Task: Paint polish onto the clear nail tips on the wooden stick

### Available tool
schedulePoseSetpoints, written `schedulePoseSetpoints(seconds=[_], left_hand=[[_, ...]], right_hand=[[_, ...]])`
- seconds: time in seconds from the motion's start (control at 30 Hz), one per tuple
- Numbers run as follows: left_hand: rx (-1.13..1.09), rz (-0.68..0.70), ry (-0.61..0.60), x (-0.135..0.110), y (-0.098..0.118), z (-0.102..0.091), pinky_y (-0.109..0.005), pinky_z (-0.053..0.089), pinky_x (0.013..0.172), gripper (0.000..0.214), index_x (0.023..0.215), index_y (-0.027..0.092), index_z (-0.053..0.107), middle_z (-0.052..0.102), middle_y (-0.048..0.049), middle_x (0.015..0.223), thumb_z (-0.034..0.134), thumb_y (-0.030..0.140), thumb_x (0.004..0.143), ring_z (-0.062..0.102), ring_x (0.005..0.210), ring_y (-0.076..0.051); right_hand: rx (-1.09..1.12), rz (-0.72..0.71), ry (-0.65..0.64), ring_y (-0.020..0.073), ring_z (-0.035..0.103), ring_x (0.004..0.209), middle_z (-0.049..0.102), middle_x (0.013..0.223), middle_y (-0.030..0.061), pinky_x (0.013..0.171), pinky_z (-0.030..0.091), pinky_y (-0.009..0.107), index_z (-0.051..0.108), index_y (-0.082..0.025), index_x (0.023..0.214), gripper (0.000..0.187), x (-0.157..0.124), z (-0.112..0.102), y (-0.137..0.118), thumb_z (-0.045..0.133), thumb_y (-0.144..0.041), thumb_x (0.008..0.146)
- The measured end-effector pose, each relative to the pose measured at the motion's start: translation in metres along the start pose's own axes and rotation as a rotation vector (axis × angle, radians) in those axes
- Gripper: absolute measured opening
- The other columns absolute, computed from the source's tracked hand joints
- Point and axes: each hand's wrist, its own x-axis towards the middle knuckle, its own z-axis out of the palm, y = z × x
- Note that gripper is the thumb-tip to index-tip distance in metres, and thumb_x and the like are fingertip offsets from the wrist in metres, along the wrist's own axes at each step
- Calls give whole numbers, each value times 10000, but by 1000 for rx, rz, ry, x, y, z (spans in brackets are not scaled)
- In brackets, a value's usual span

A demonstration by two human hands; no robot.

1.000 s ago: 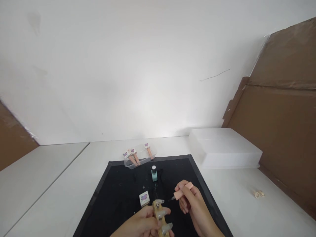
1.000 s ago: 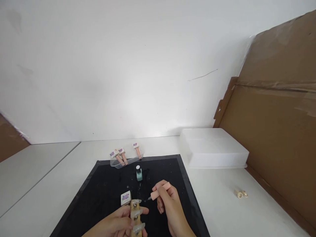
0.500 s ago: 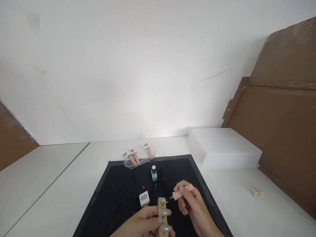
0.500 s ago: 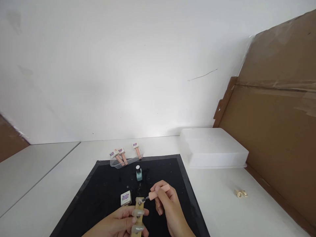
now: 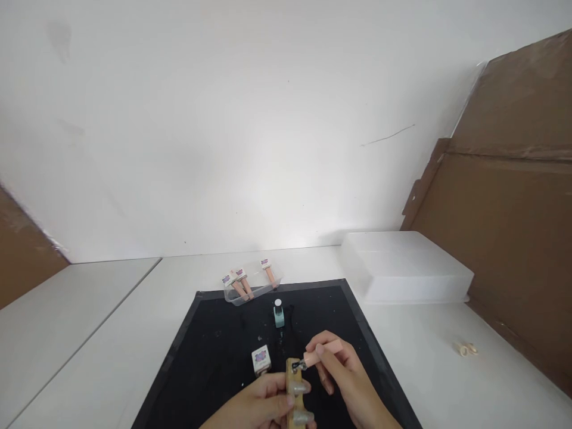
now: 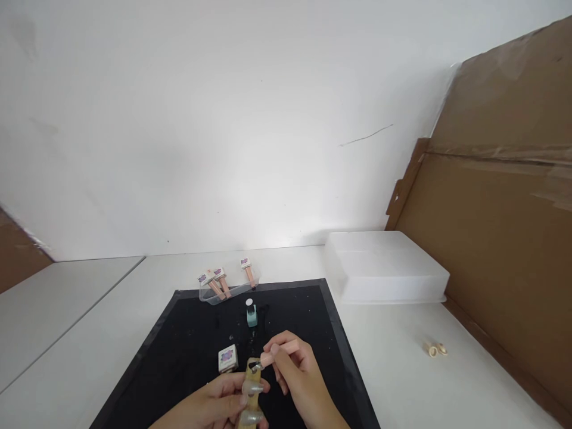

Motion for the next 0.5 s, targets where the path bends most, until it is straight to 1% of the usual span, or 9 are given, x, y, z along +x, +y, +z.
schedulePoseSetpoints(seconds=[0.07, 0.1, 0.2, 0.27, 0.4, 0.5], left_hand=[[1, -4, 0, 0, 0, 0, -240, 387, 633, 457, 964, 130, 545, 713, -92, 776, 722, 401, 641, 642, 659, -141], [3, -6, -1, 0, -1, -1, -241, 386, 632, 460, 966, 130, 546, 713, -91, 776, 722, 402, 640, 644, 666, -145], [1, -5, 1, 0, -2, -3, -242, 384, 622, 473, 975, 127, 544, 715, -98, 781, 724, 403, 636, 646, 665, -149], [-4, 4, 0, 1, -3, -4, -244, 386, 617, 480, 981, 124, 540, 716, -104, 785, 722, 404, 636, 646, 658, -150], [-5, 17, 14, 1, -4, -6, -248, 393, 627, 476, 989, 122, 530, 716, -108, 790, 713, 401, 650, 646, 657, -148], [-3, 9, 25, 1, -4, -6, -248, 398, 631, 503, 984, 120, 527, 714, -99, 776, 727, 414, 628, 641, 641, -140]], right_hand=[[-10, -30, 10, 35, 317, 386, 570, 703, 23, 366, 250, 193, 616, -134, 568, 435, 1, -1, 2, 632, -548, 701], [-12, -35, 14, 34, 316, 384, 567, 691, 21, 367, 250, 193, 611, -134, 566, 437, 1, -1, 3, 630, -549, 702], [-16, -19, 37, 48, 302, 375, 494, 539, -25, 370, 239, 194, 605, -141, 594, 421, 2, -2, 4, 619, -544, 715], [-19, -4, 59, 51, 284, 371, 451, 482, -47, 375, 230, 195, 604, -141, 618, 398, 2, -3, 5, 617, -524, 725], [0, 14, 131, 48, 256, 368, 414, 443, -68, 375, 208, 189, 592, -141, 615, 352, 2, -3, 4, 639, -475, 718], [52, 33, 173, 47, 244, 377, 383, 430, -79, 375, 197, 183, 577, -145, 596, 353, 3, -4, 2, 662, -473, 695]])
